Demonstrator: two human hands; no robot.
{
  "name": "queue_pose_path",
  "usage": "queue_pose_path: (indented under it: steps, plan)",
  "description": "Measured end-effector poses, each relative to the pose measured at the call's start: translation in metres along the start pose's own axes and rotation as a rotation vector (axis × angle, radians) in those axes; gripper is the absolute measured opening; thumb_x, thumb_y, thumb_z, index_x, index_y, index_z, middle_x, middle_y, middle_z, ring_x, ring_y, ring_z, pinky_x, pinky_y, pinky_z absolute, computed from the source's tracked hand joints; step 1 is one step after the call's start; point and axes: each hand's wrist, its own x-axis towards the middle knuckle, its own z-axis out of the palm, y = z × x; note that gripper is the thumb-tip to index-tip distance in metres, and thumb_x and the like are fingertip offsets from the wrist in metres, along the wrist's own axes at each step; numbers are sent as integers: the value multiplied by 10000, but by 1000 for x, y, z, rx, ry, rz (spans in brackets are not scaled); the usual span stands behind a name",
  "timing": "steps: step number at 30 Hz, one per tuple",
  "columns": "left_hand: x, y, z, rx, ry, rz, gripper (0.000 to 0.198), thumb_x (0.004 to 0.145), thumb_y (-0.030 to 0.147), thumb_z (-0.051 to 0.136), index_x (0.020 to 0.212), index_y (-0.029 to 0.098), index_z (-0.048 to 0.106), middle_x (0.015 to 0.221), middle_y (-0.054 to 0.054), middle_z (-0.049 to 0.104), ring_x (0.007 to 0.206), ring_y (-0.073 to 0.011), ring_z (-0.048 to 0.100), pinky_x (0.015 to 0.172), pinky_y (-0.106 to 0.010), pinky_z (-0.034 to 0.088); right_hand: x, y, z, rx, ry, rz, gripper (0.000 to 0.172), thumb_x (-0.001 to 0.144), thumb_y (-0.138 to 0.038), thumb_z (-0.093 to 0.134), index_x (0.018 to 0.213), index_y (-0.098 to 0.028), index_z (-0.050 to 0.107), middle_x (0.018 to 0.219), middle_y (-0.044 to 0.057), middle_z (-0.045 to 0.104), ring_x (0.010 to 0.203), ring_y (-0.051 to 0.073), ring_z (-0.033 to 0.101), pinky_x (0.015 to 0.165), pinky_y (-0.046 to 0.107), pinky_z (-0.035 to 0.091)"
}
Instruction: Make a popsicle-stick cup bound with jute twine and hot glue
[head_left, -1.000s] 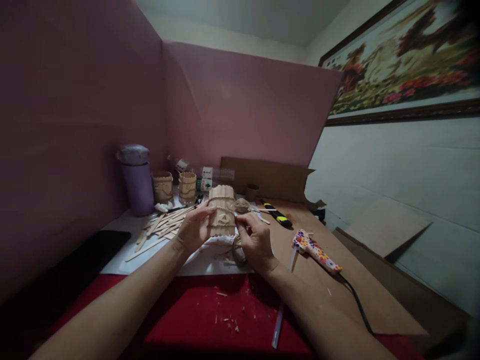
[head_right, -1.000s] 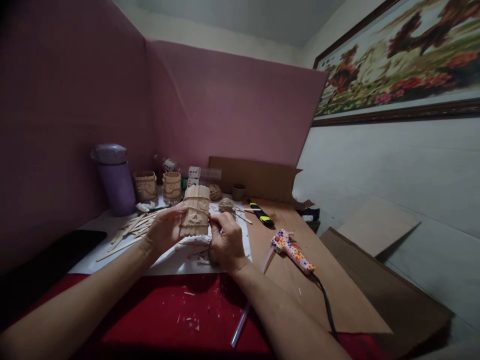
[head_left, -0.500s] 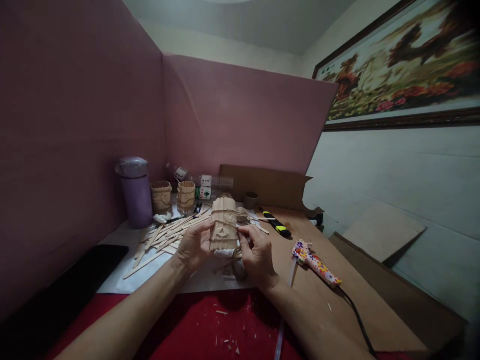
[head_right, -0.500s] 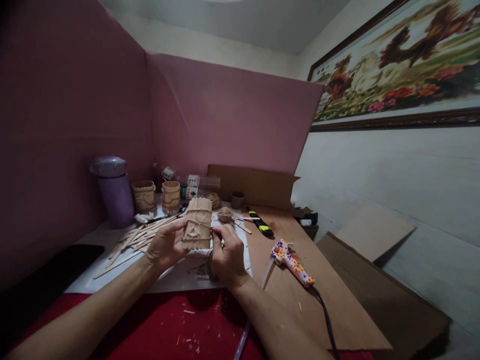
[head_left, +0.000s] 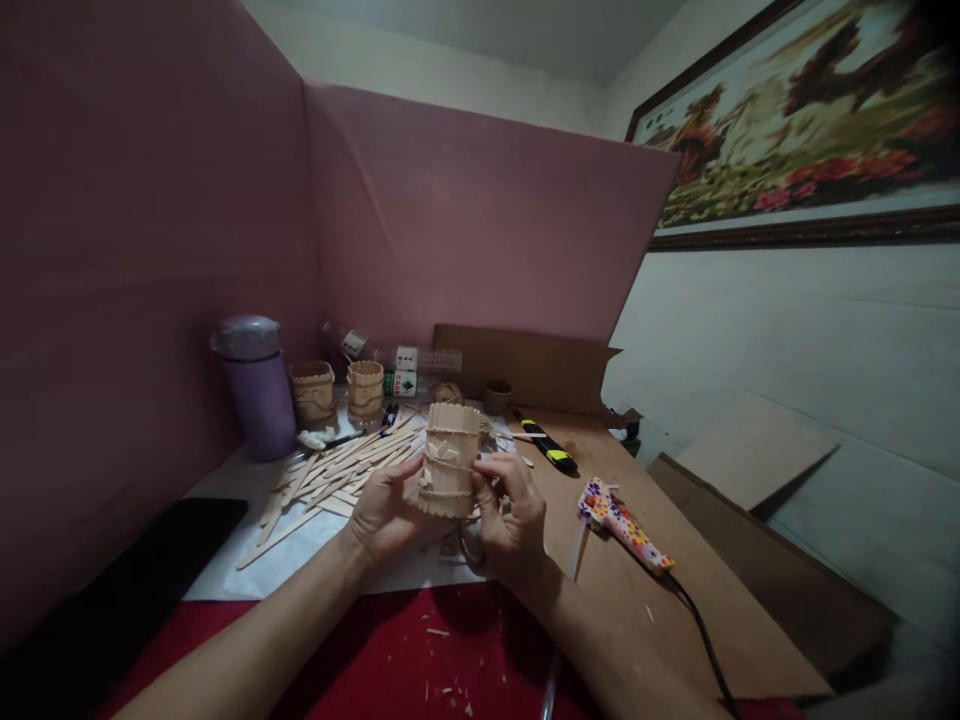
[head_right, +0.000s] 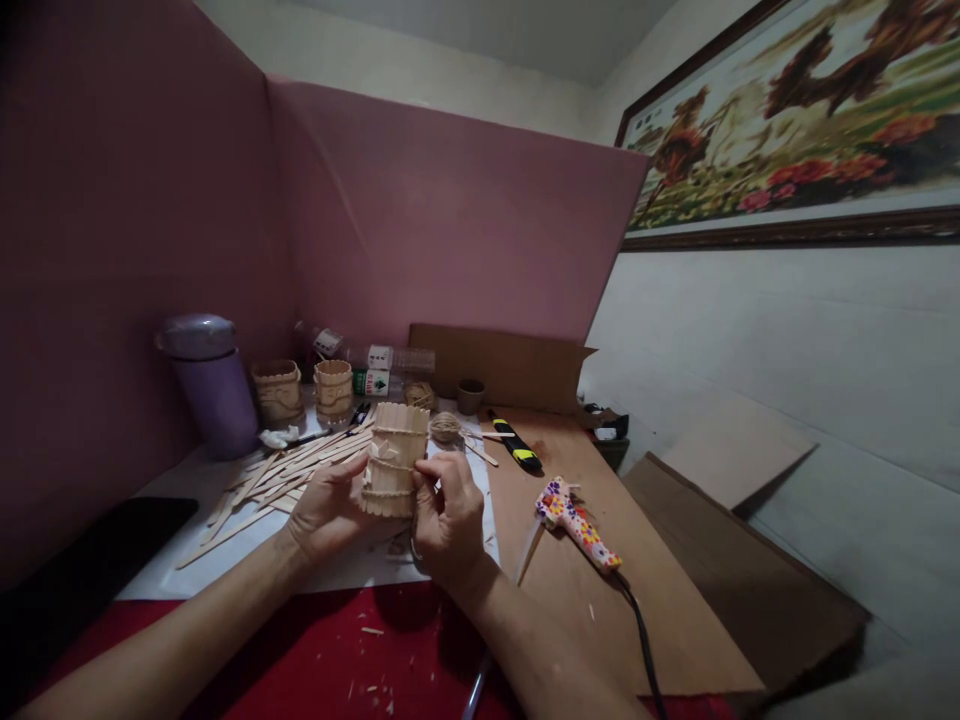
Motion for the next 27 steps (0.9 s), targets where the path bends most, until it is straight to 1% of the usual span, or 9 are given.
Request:
queue_pose_path:
  steps: [2, 7, 12, 15, 20, 22, 25, 27]
  plan:
    - [-1, 0, 1, -16, -10, -27, 330, 855, 172, 534, 1135, 25, 627, 802, -153, 735, 802, -286, 724, 901, -440, 536, -2, -1, 0, -5, 1, -2, 166, 933, -103, 553, 1012, -237, 609, 920, 36, 631, 874, 177, 644, 723, 288, 543]
    - [3, 2, -6, -15, -31, 7, 419, 853, 176, 528, 1225, -10, 577, 870, -182, 743, 821, -294, 721, 925, -443, 507, -3, -3, 0, -17, -7, 24, 151, 935, -113, 556, 1007, -235, 609, 937, 40, 627, 894, 180, 637, 729, 290, 544]
    - [7, 2, -13, -12, -31, 12, 422, 863, 215, 530, 1219, -8, 569, 912, -195, 748, 814, -286, 720, 893, -424, 510, -4, -4, 1, -20, -41, 58, 147, 941, -127, 561, 1026, -233, 616, 976, 50, 619, 889, 172, 642, 702, 275, 537]
    - [6, 2, -12, -11, -24, 0, 404, 860, 230, 530, 1191, 4, 580, 889, -187, 746, 831, -287, 724, 876, -411, 522, -5, -4, 1, -29, -60, 78, 158, 944, -136, 556, 1046, -239, 620, 1005, 60, 618, 891, 176, 649, 719, 292, 545]
    - [5, 3, -8, 8, -13, 13, 419, 857, 208, 514, 1228, 21, 570, 855, -161, 745, 792, -270, 723, 834, -407, 551, -5, -4, 1, -36, -71, 100, 144, 951, -157, 545, 1039, -238, 625, 1004, 66, 633, 910, 192, 659, 720, 306, 549]
    - [6, 2, -8, 10, 3, 14, 399, 864, 216, 513, 1203, 18, 581, 848, -163, 742, 773, -266, 721, 809, -400, 560, -5, -4, 1, -38, -80, 104, 137, 952, -162, 544, 1035, -235, 624, 1006, 67, 635, 913, 192, 659, 716, 301, 545]
    - [6, 1, -7, 3, 38, 20, 318, 872, 211, 511, 1120, 37, 608, 847, -160, 736, 758, -252, 718, 775, -377, 569, -5, -4, 1, -38, -87, 109, 124, 953, -166, 547, 1029, -227, 624, 999, 66, 635, 922, 191, 656, 740, 299, 544]
    - [6, 0, -5, -2, 72, 46, 266, 873, 190, 511, 1078, 57, 616, 853, -152, 733, 751, -242, 715, 770, -371, 571, -4, -4, 1, -34, -86, 116, 119, 955, -165, 546, 1025, -223, 623, 996, 64, 637, 930, 190, 655, 757, 300, 542]
